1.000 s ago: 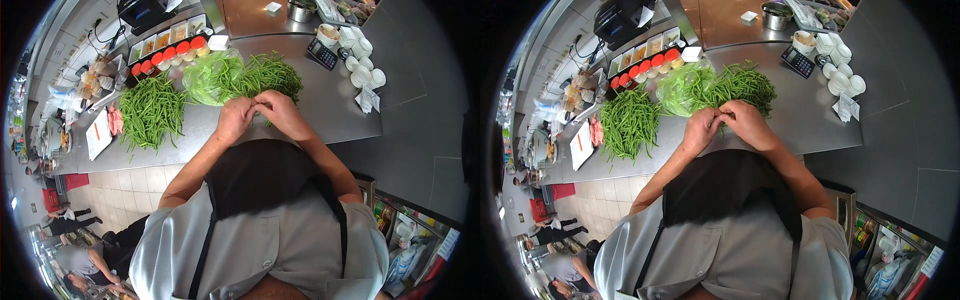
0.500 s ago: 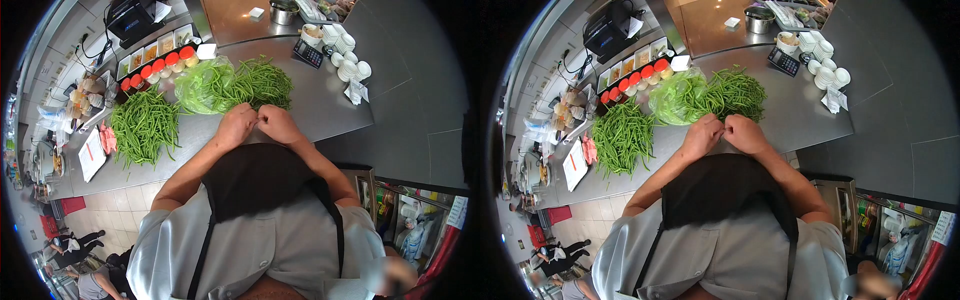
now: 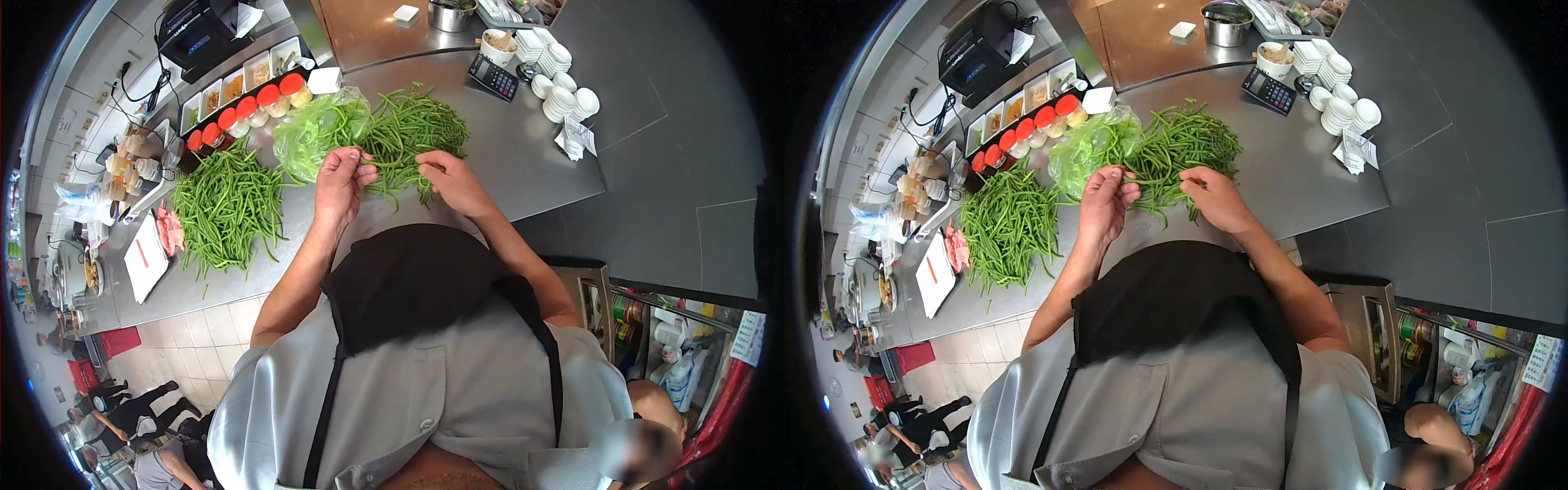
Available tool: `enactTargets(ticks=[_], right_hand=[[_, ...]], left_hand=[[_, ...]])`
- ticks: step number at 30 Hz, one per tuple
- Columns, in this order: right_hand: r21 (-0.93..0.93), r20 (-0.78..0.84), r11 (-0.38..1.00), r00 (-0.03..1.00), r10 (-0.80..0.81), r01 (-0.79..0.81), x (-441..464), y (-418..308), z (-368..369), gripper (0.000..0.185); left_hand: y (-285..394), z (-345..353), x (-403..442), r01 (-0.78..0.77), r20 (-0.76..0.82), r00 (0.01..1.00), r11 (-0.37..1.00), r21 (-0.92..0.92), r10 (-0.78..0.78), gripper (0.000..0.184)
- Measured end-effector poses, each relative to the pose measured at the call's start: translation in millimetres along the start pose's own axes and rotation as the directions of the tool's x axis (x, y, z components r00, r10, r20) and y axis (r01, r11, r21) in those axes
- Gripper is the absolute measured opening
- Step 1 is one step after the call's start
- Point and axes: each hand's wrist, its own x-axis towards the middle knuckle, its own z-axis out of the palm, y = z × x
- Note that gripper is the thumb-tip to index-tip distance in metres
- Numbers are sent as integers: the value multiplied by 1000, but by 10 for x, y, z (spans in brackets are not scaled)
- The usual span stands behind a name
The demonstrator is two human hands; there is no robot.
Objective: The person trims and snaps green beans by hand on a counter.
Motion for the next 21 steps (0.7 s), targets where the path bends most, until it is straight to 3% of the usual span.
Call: enactTargets(ticks=[2,5,13,20,21], right_hand=[[68,17,997,999,41,-42,-23,-158,34,34],[-16,5,999,999,-45,45,-8,-145,42,28],[-127,105,990,993,-55,69,-53,-176,67,24],[-152,89,984,993,-83,96,-52,-156,113,22],[-39,106,999,994,15,-11,-45,-145,111,22]], left_hand=[[-7,51,-46,-26,0,1000,999,33,26,12],[-4,110,-97,-36,1,999,993,111,36,13],[-7,215,-232,-140,67,990,929,342,125,16],[13,296,-399,-213,130,976,889,406,174,15],[19,300,-421,-208,142,976,892,402,164,15]])
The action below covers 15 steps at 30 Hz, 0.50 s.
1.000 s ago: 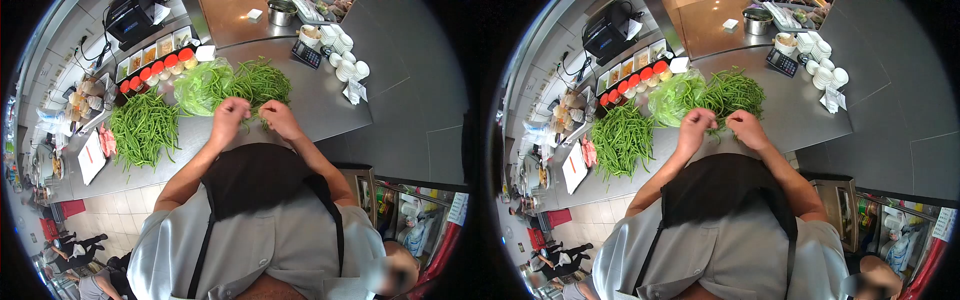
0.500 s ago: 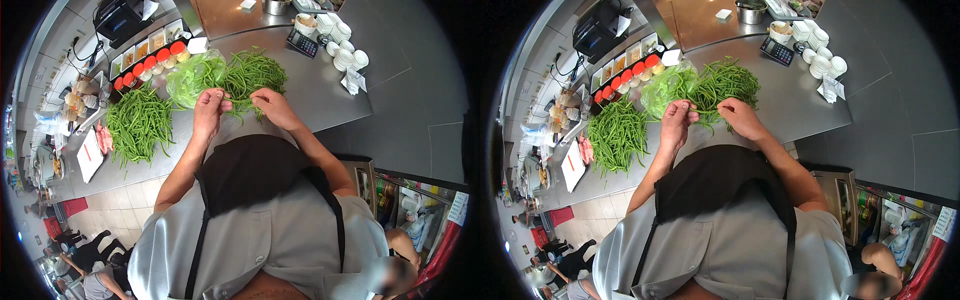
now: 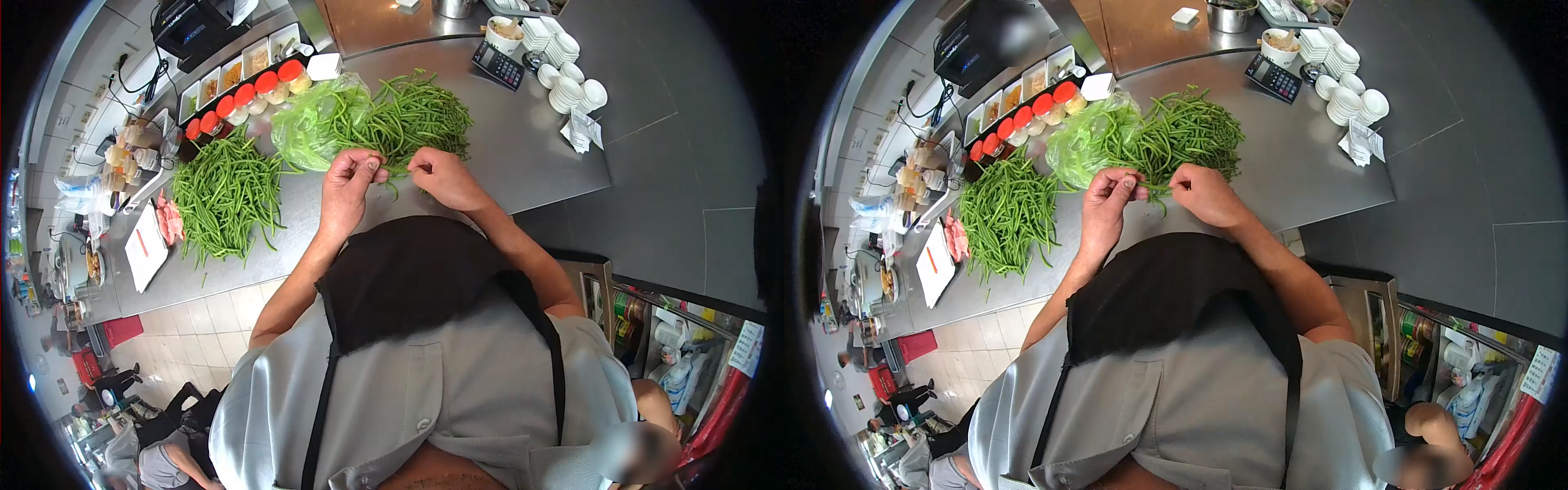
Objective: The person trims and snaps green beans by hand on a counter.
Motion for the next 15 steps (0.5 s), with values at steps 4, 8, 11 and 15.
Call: enactTargets(ticks=[4,8,11,15], right_hand=[[695,332,619,927,176,-366,112,280,-48,24],[546,228,778,949,218,-310,77,220,-129,25],[-183,78,978,990,115,-99,86,211,-219,22],[-105,4,990,995,-99,99,102,484,15,24]], left_hand=[[20,7,-34,143,-24,985,880,-454,-173,13],[-132,-220,56,253,-63,944,831,-496,-325,11],[-419,-499,139,266,-79,962,960,87,-260,16],[-341,-343,252,-388,358,922,371,844,148,34]])
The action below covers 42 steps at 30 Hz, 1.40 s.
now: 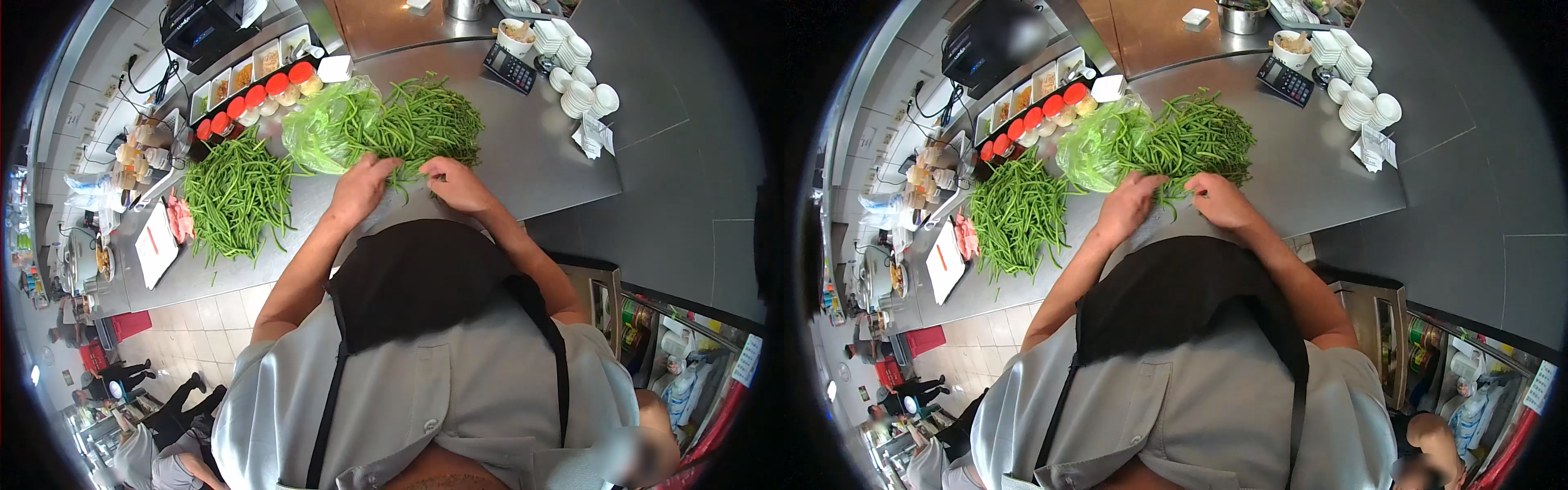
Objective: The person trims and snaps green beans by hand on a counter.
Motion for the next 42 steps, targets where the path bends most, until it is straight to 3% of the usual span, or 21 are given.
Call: enactTargets(ticks=[2,3,5,8,11,17,20,21,22,24,26,27,29,30,32,35,37,42], right_hand=[[-32,38,1000,999,1,1,-2,-32,38,23],[-26,43,1000,999,11,-10,-3,-58,28,23],[-13,51,999,998,34,-34,-10,-106,-4,23],[-19,-78,1000,997,-11,9,-58,-306,-54,20],[-181,-116,975,982,-149,127,-68,-400,-104,15],[-457,-128,883,975,-182,105,-161,-644,-128,9],[-362,-59,925,987,-150,118,-91,-474,-103,12],[-193,-110,977,988,-112,90,-71,-386,-61,14],[-16,-153,998,986,-67,65,-47,-318,-18,15],[239,-164,970,982,89,-48,-33,-245,-10,19],[381,-96,895,953,286,-230,-36,-240,-63,23],[205,-112,952,961,254,-227,-41,-247,-116,25],[-160,-126,965,974,187,-206,-66,-253,-215,27],[-147,-134,985,989,67,-87,-57,-147,-177,27],[-126,-155,981,973,-169,150,-39,127,-54,27],[217,27,972,995,91,-95,-72,-218,-4,26],[178,49,980,995,86,-93,-56,-305,7,25],[68,26,996,998,64,-65,-66,-375,1,23]], left_hand=[[51,12,60,-53,116,992,998,35,48,31],[63,20,83,-74,130,989,995,70,65,21],[84,30,136,-102,96,991,994,40,97,22],[241,2,214,-105,13,994,994,13,105,21],[403,-50,273,-111,-45,993,994,11,111,18],[635,-162,254,-97,-18,995,995,36,97,12],[681,-76,215,-64,-15,998,998,-13,64,8],[658,-29,204,-52,-24,998,998,-39,51,7],[609,16,195,6,-36,999,979,-203,-13,7],[525,109,174,111,-23,989,851,-514,-143,10],[419,131,170,332,130,909,500,-800,-395,13],[362,115,189,400,238,845,270,-876,-479,14],[252,98,212,297,229,822,48,-954,-521,13],[214,89,205,235,232,807,-65,-970,-543,13],[203,60,186,227,262,790,-132,-965,-555,12],[202,61,191,210,268,784,-167,-963,-559,12],[215,73,192,191,248,797,-160,-969,-551,12],[254,60,192,204,162,835,22,-979,-525,11]])
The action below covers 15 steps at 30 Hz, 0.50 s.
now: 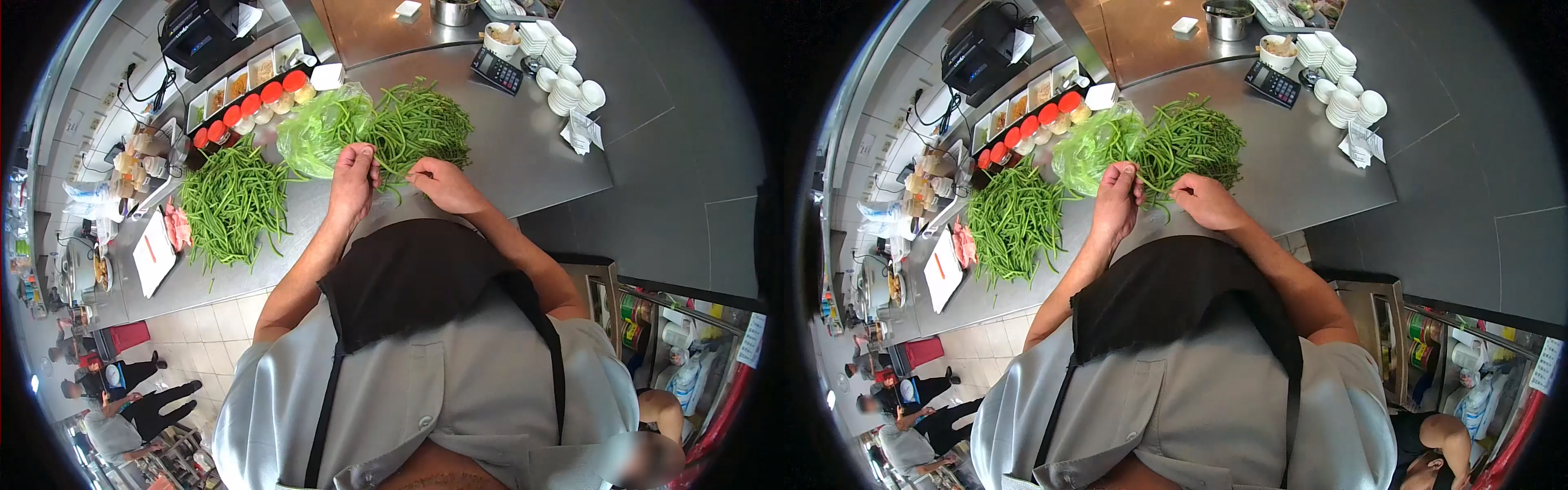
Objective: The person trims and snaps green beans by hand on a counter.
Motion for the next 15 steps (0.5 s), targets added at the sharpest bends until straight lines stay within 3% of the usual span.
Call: enactTargets(ticks=[10,11,12,13,14,15], right_hand=[[-260,-14,962,996,-90,84,23,74,13,18],[-269,-7,958,994,-109,103,39,114,18,16],[78,39,995,998,52,-55,53,114,8,13],[404,138,887,973,185,-226,67,114,-3,11],[658,274,647,923,272,-386,68,118,-7,8],[700,288,602,923,257,-385,58,99,-12,6]], left_hand=[[50,139,-179,-187,196,972,939,290,134,12],[50,149,-191,-158,177,976,970,187,125,12],[46,161,-201,-128,160,981,988,81,114,13],[42,164,-209,-98,143,985,995,-26,101,14],[50,147,-203,-45,109,992,990,-134,60,15],[74,108,-177,3,78,997,970,-243,16,16]])
